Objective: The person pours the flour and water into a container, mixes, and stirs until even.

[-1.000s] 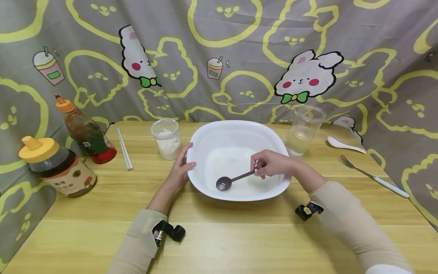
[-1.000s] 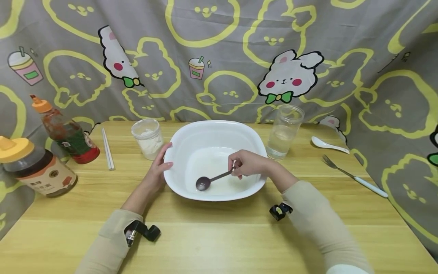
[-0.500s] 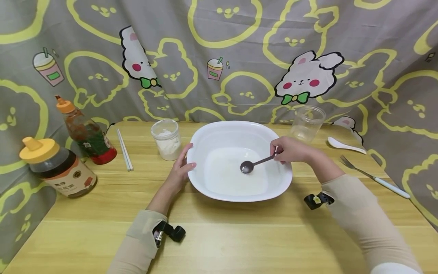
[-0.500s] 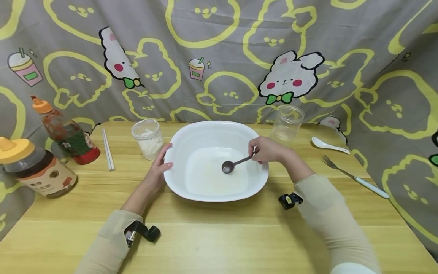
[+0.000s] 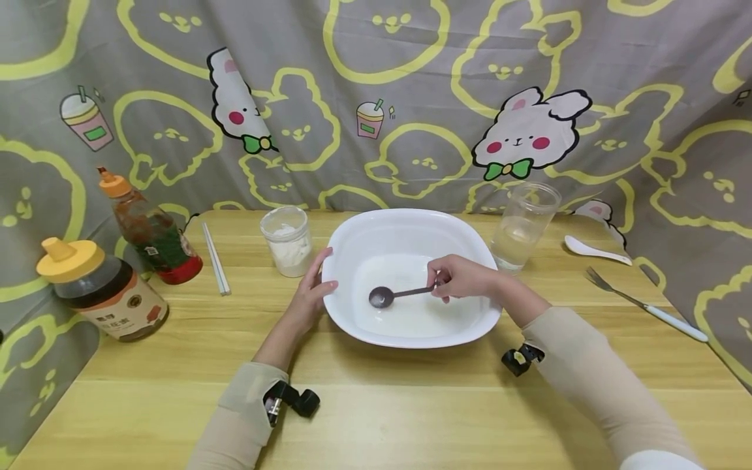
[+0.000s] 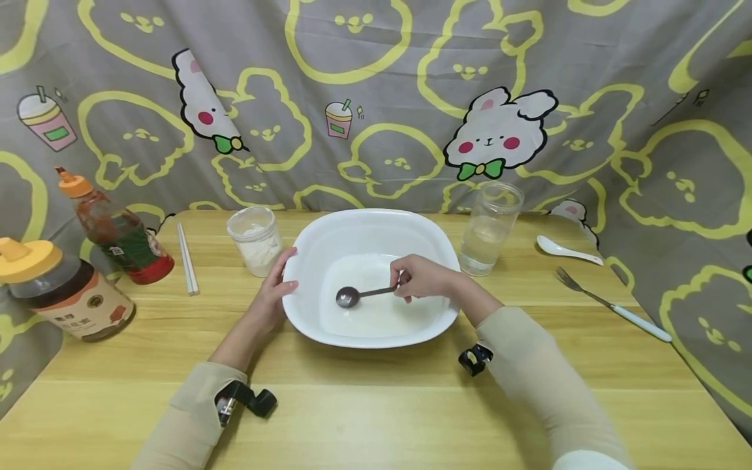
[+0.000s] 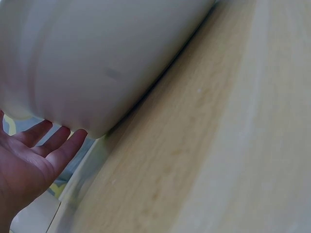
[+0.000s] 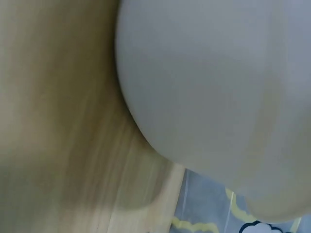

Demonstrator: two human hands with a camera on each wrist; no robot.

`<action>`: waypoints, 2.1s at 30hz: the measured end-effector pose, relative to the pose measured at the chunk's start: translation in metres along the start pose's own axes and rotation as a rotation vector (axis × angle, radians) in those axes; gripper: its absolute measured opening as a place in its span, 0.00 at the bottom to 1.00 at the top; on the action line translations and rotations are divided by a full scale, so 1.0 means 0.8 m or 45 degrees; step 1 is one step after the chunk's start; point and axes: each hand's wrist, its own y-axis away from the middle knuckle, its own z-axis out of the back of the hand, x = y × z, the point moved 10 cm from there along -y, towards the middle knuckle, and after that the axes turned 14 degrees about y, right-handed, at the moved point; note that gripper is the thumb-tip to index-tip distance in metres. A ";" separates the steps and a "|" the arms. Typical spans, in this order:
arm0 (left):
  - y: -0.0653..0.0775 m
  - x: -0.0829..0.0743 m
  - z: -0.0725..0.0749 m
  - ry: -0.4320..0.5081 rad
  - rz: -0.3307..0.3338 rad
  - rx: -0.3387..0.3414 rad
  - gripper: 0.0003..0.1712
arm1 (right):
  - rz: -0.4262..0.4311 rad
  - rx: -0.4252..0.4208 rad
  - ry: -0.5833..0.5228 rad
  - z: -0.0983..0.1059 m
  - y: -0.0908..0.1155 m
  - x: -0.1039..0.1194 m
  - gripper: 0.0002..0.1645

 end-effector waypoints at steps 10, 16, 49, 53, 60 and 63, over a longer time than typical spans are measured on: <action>0.000 0.001 0.000 -0.014 0.005 -0.004 0.38 | -0.078 0.001 0.262 0.024 0.042 -0.002 0.05; 0.000 0.000 0.001 -0.006 0.000 0.000 0.39 | -0.210 -0.123 0.351 0.054 0.051 -0.018 0.04; -0.001 0.001 0.002 0.008 -0.027 -0.009 0.38 | -0.289 -0.149 0.357 0.065 0.035 -0.033 0.04; -0.001 0.002 0.003 0.000 -0.022 -0.014 0.37 | -0.253 -0.194 0.331 0.056 0.014 -0.028 0.03; -0.001 0.003 0.002 -0.005 -0.007 -0.015 0.38 | -0.164 -0.149 0.129 0.023 -0.002 -0.016 0.02; -0.001 0.003 0.003 -0.009 -0.010 -0.022 0.38 | -0.146 -0.095 0.095 0.015 0.004 -0.015 0.03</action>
